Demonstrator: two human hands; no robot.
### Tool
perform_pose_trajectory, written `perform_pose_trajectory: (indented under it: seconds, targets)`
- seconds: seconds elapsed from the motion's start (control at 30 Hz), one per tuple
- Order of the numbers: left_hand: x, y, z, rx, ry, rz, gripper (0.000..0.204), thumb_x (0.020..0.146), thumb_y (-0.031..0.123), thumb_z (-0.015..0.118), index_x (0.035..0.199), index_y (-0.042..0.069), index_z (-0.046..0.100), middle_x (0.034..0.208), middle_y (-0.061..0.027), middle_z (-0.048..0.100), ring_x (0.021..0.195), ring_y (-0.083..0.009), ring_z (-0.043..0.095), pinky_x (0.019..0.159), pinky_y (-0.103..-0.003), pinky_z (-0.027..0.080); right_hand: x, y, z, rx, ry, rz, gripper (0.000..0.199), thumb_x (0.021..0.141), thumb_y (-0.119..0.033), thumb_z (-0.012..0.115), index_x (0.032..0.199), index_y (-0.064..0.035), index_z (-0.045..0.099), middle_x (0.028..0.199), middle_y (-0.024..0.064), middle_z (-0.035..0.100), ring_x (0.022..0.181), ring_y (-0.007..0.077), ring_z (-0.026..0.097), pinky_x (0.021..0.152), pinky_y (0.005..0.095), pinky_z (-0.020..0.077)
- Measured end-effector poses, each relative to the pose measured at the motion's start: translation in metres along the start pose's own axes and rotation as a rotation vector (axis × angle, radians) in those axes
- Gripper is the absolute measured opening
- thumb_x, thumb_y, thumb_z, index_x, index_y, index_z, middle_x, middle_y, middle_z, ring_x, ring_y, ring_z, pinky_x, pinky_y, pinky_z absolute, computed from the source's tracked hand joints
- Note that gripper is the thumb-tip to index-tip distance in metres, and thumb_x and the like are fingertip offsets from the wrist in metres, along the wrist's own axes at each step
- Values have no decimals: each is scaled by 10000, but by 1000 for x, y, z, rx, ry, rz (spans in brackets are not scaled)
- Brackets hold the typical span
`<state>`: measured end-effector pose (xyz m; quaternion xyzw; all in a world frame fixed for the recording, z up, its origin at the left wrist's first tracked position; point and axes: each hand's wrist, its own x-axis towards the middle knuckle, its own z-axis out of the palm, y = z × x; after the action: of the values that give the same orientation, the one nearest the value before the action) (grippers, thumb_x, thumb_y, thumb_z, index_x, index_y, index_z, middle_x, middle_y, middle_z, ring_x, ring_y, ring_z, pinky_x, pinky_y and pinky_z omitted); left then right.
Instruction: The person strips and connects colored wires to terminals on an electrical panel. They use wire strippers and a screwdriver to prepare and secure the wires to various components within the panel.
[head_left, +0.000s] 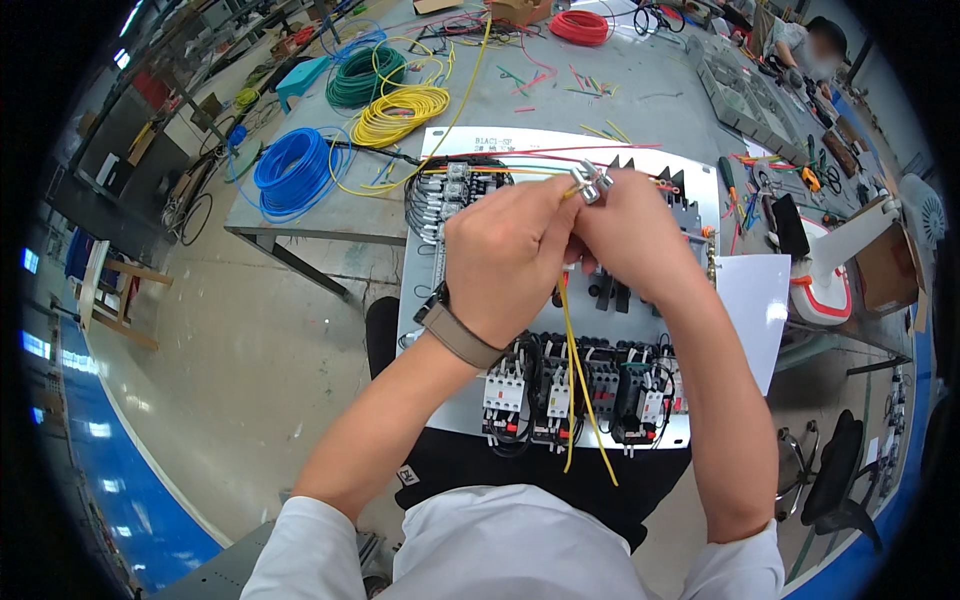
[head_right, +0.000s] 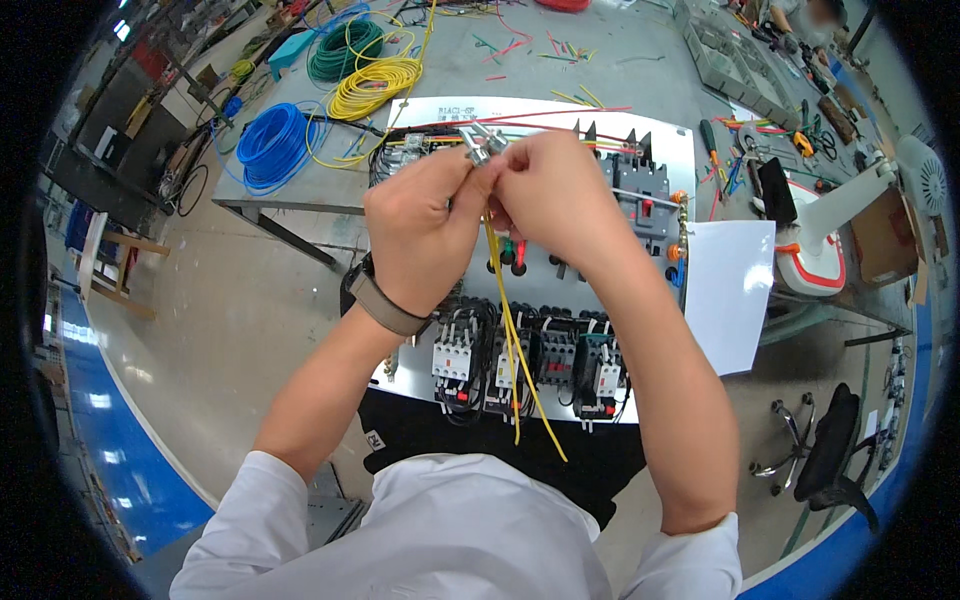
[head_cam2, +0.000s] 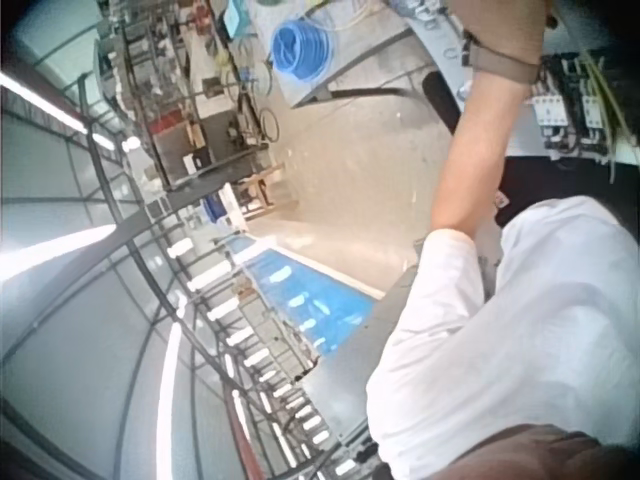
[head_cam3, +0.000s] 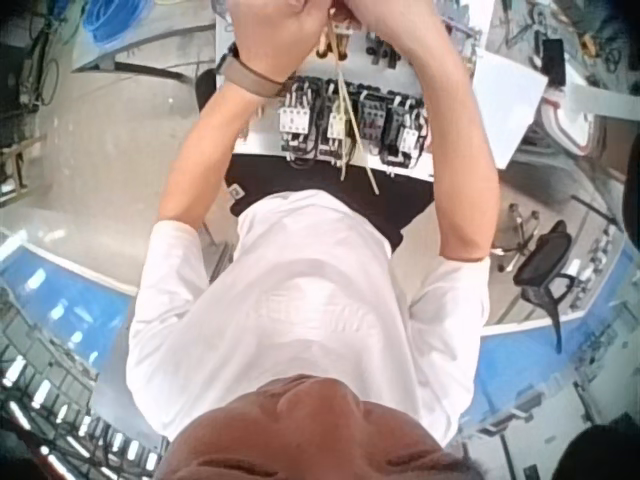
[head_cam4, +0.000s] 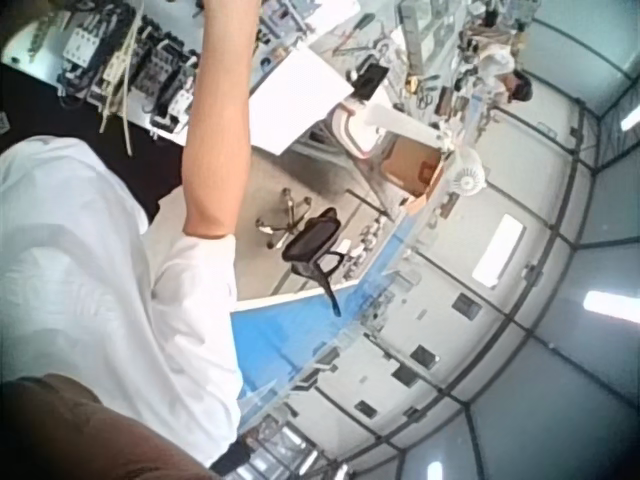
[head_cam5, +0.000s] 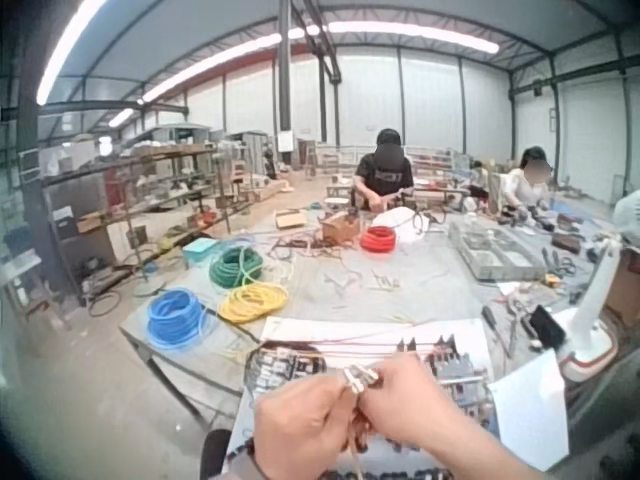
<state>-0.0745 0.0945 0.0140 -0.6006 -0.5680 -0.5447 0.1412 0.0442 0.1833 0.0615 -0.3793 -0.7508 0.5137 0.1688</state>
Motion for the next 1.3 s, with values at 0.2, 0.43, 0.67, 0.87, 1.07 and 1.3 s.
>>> perform_pose_trajectory:
  seconds: [0.2, 0.43, 0.67, 0.87, 1.07, 1.3]
  targets:
    - [7, -23, -19, -1, -205, -128, 157, 925, 114, 742, 1006, -20, 734, 722, -173, 651, 545, -275, 556, 537, -334, 446, -25, 26, -5, -57, -147, 8, 211, 952, -114, 627, 990, 65, 732, 752, 113, 696, 640, 157, 663, 624, 327, 522]
    - [1, -48, -46, -13, -481, -272, 174, 938, 108, 717, 1031, -39, 734, 727, -185, 651, 572, -229, 579, 565, -331, 455, -59, 59, -11, -242, -205, -71, 220, 969, -138, 617, 855, 48, 645, 684, 137, 636, 576, 248, 571, 602, 371, 462]
    - [-18, -85, -70, -244, -498, -616, 200, 981, 121, 689, 1057, -56, 743, 788, -39, 712, 705, -81, 600, 655, -263, 501, -47, 84, 5, -183, -267, -8, 197, 974, -132, 627, 972, 50, 702, 682, 101, 650, 591, 155, 539, 584, 326, 434]
    - [-23, -109, -94, -545, -514, -882, 212, 1035, 140, 634, 1111, -34, 729, 794, -20, 670, 759, -110, 683, 712, -259, 576, -28, 94, 14, -300, -349, -49, 264, 1008, -195, 605, 1127, 10, 720, 869, 250, 680, 793, 416, 657, 733, 428, 520]
    - [-24, -107, -108, -555, -485, -969, 231, 1044, 170, 630, 1138, -21, 721, 784, -14, 667, 728, -126, 705, 668, -265, 579, -54, 104, -19, 47, -46, 33, 328, 1048, -233, 610, 1225, 24, 709, 1007, 100, 763, 915, 128, 688, 818, 275, 529]
    - [-28, -113, -113, -588, -408, -997, 288, 1054, 235, 630, 1137, -29, 711, 767, 14, 624, 660, -76, 651, 640, -255, 578, -123, 113, -41, 208, 149, 50, 287, 1030, -150, 621, 1192, 69, 710, 1060, 146, 749, 981, 190, 695, 902, 318, 541]
